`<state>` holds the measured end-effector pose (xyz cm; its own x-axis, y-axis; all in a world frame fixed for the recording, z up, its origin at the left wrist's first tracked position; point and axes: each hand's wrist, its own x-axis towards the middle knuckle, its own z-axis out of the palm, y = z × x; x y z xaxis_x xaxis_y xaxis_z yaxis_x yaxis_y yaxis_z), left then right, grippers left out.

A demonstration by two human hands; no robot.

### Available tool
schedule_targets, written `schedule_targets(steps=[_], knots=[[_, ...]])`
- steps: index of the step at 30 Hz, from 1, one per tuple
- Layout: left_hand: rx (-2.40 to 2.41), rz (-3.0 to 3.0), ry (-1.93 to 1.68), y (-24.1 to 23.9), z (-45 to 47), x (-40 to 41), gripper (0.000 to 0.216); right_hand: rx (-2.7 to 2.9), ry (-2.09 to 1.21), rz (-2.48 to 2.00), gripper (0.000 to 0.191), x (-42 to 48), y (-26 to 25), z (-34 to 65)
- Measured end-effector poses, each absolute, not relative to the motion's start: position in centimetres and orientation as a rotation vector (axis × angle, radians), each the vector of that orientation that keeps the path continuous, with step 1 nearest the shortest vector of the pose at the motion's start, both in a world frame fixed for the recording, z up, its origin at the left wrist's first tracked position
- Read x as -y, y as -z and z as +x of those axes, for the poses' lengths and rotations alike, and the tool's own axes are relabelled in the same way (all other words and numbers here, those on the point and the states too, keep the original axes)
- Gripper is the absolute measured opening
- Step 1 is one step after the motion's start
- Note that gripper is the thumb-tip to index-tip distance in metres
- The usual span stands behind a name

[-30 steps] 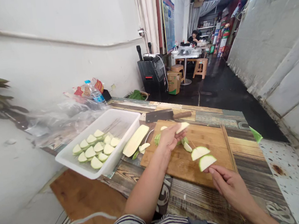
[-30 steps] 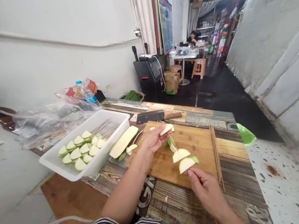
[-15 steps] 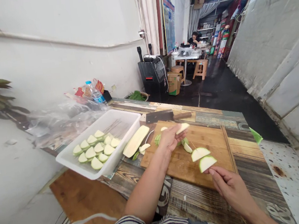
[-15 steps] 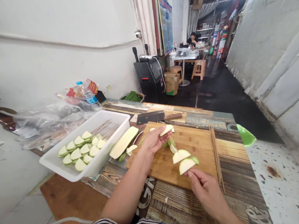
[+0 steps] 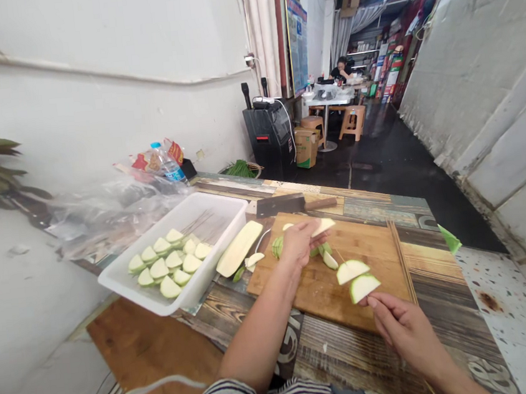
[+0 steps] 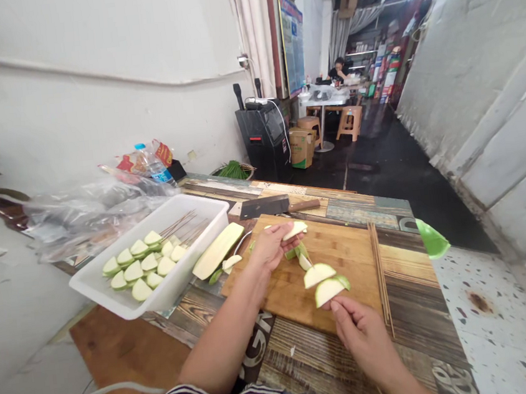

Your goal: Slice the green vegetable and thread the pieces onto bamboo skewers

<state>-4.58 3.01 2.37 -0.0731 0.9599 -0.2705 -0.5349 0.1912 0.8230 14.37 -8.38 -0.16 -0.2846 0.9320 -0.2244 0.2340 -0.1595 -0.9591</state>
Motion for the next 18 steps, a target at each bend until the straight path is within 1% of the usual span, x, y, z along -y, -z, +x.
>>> schedule_targets(steps=[6,18], knots=[[-1.026,0.588,-1.326,-2.19,-4.46,-3.0,0.01,1.398,-1.567,-1.321,0.041,8.41,0.63,14.42],[-0.994,0.553,-1.257,-2.22,-3.7,-2.68,0.011,1.346,-1.57,-1.289,0.04,8.47,0.7,13.97]])
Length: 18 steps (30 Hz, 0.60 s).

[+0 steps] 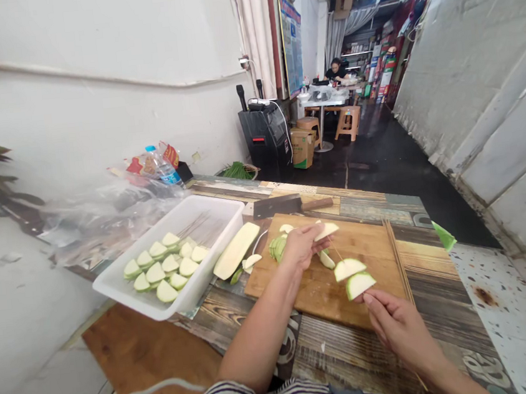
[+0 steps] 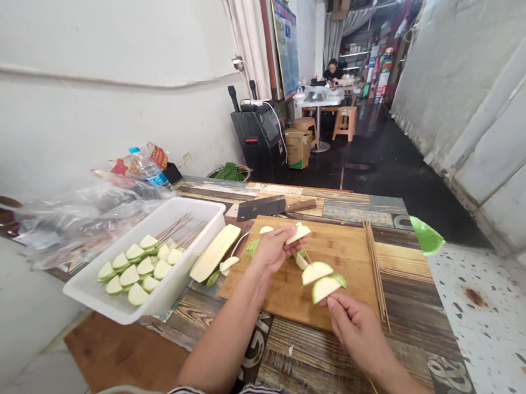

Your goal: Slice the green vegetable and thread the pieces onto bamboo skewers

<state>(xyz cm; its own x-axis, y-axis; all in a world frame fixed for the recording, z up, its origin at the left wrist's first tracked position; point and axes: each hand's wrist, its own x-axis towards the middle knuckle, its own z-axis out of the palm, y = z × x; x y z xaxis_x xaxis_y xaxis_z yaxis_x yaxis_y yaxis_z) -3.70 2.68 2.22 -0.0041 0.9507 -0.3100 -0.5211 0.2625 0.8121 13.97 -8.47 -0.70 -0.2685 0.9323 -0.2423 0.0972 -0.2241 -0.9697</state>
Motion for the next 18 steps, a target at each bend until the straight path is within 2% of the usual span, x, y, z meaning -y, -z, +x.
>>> schedule_targets(steps=[9,12,15,18], knots=[[-0.832,0.381,-1.327,-1.6,-2.6,-2.8,0.016,0.911,-1.893,-1.021,0.026,8.0,0.4,13.8],[-0.83,0.341,-1.341,-1.7,-2.4,-2.7,0.014,0.883,-1.93,-0.983,0.026,7.8,0.1,13.8],[-0.855,0.336,-1.367,-1.9,-2.2,-2.6,0.01,1.084,-1.715,-1.149,0.031,7.6,0.5,13.9],[-0.867,0.339,-1.389,-2.0,-2.0,-2.5,0.009,1.499,-1.156,-1.316,0.03,7.3,1.3,14.3]])
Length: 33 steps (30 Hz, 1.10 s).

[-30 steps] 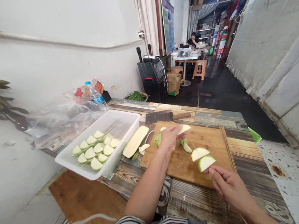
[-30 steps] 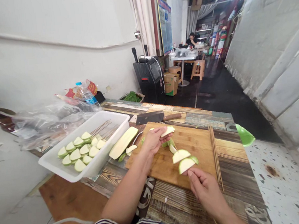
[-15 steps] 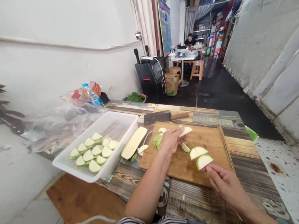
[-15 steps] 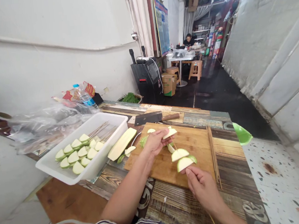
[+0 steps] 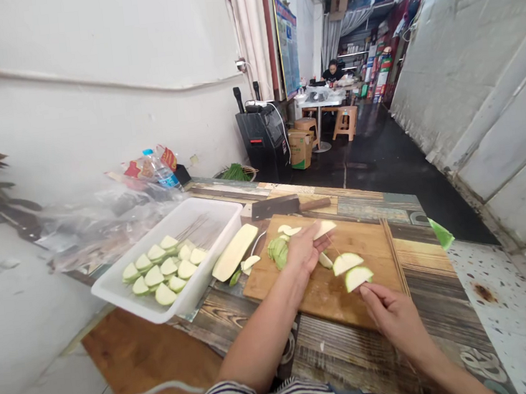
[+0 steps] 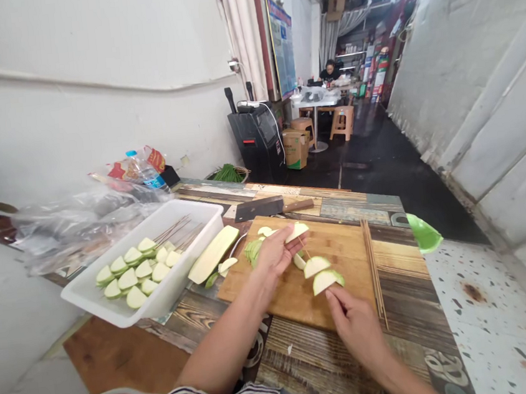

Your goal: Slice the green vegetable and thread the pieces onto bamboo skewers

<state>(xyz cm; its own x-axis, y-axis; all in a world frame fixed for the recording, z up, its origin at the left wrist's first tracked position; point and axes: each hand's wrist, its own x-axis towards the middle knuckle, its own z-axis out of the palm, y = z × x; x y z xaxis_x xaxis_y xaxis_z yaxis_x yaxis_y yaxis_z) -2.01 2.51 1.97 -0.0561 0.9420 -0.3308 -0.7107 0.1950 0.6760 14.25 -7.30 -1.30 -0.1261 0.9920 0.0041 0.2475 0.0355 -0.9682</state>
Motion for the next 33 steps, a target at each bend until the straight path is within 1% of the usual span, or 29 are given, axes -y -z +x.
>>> schedule_targets(steps=[2,3,4,5,7,9,11,12,14,16,20,21,22,23,25,27,29,33], knots=[[-0.879,0.348,-1.411,-2.0,-1.8,-2.4,0.008,1.707,-0.82,-1.344,0.028,7.2,1.7,14.5],[-0.886,0.35,-1.421,-2.0,-1.6,-2.3,0.007,1.764,-0.726,-1.342,0.028,7.1,1.8,14.6],[-0.892,0.35,-1.427,-2.0,-1.5,-2.3,0.007,1.784,-0.692,-1.335,0.028,7.2,1.9,14.6],[-0.894,0.349,-1.429,-2.0,-1.5,-2.2,0.006,1.771,-0.726,-1.329,0.028,7.2,1.8,14.5],[-0.888,0.348,-1.42,-2.1,-1.5,-2.2,0.005,1.626,-1.0,-1.31,0.029,7.3,1.7,14.2],[-0.878,0.343,-1.405,-2.0,-1.7,-2.2,0.005,1.343,-1.418,-1.233,0.03,7.3,1.5,13.8],[-0.873,0.333,-1.397,-1.8,-1.9,-2.4,0.006,1.05,-1.744,-1.094,0.03,7.3,1.3,13.4],[-0.87,0.33,-1.398,-1.6,-2.0,-2.5,0.006,0.95,-1.835,-1.03,0.029,7.2,1.3,13.3],[-0.863,0.329,-1.408,-1.3,-2.1,-2.7,0.007,0.889,-1.887,-0.986,0.029,7.1,1.4,13.2],[-0.86,0.333,-1.415,-1.1,-2.1,-2.7,0.008,1.003,-1.768,-1.063,0.03,6.9,1.5,13.2],[-0.877,0.335,-1.414,-1.2,-1.7,-2.5,0.008,1.424,-1.174,-1.257,0.027,6.8,1.9,13.5],[-0.882,0.336,-1.413,-1.3,-1.6,-2.5,0.007,1.483,-1.069,-1.269,0.025,6.8,2.0,13.6],[-0.885,0.337,-1.413,-1.4,-1.6,-2.4,0.006,1.511,-1.024,-1.269,0.024,6.8,2.0,13.6],[-0.887,0.337,-1.412,-1.5,-1.5,-2.3,0.005,1.51,-1.048,-1.262,0.024,6.8,2.2,13.6],[-0.886,0.335,-1.413,-1.6,-1.6,-2.3,0.005,1.402,-1.266,-1.222,0.025,6.8,2.5,13.5],[-0.881,0.327,-1.418,-1.6,-1.7,-2.3,0.006,1.202,-1.563,-1.132,0.025,6.7,2.8,13.3],[-0.877,0.318,-1.422,-1.5,-1.8,-2.4,0.007,1.002,-1.781,-1.006,0.024,6.5,3.0,13.3],[-0.884,0.314,-1.425,-1.3,-1.9,-2.6,0.009,0.809,-1.966,-0.861,0.022,5.8,2.6,13.3]])
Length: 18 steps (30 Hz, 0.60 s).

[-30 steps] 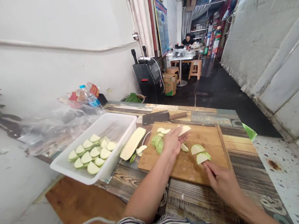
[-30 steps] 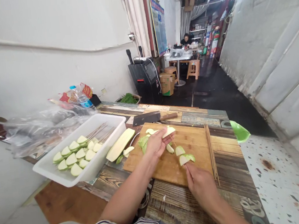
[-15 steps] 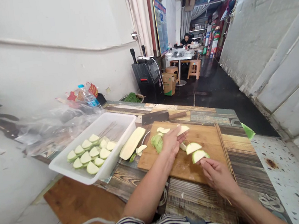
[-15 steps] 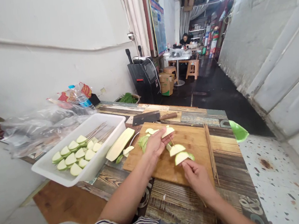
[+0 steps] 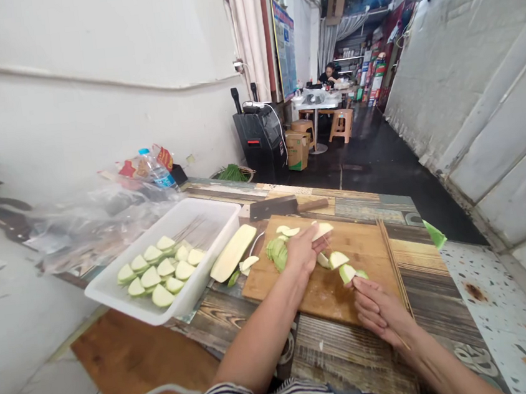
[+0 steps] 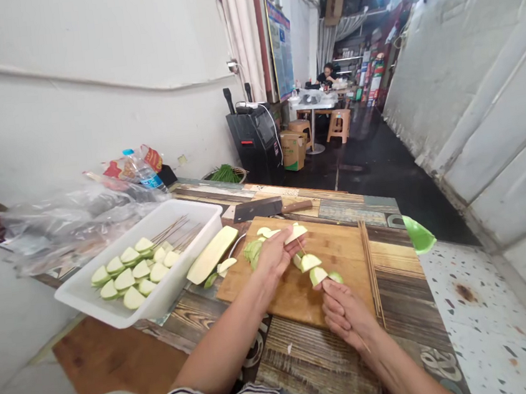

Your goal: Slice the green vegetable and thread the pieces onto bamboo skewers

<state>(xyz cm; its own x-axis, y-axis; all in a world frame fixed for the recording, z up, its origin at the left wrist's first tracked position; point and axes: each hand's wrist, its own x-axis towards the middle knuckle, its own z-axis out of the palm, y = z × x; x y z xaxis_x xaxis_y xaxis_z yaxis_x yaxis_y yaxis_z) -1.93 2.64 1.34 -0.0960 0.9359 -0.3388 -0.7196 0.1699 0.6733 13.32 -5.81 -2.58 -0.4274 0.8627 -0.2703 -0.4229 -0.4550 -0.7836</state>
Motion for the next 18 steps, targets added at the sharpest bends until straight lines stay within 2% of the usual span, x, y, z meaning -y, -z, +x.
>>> schedule_targets(steps=[2,4,9,11,13,18], knots=[[-0.89,0.311,-1.432,-1.2,-2.0,-2.7,0.01,0.85,-1.943,-0.902,0.025,5.7,2.3,13.3],[-0.886,0.304,-1.436,-1.0,-1.9,-2.7,0.01,1.029,-1.776,-1.019,0.028,5.7,2.2,13.3],[-0.868,0.331,-1.386,-0.5,-1.0,-2.3,0.008,1.585,-0.939,-1.294,0.03,5.9,2.6,13.6],[-0.871,0.338,-1.378,-0.6,-0.6,-2.0,0.006,1.689,-0.769,-1.314,0.032,5.8,2.6,13.7],[-0.876,0.334,-1.377,-0.9,-0.3,-1.8,0.006,1.714,-0.796,-1.312,0.032,5.8,2.6,13.8],[-0.892,0.331,-1.354,-1.3,-0.3,-1.7,0.007,1.507,-1.239,-1.252,0.032,5.8,2.7,13.8]])
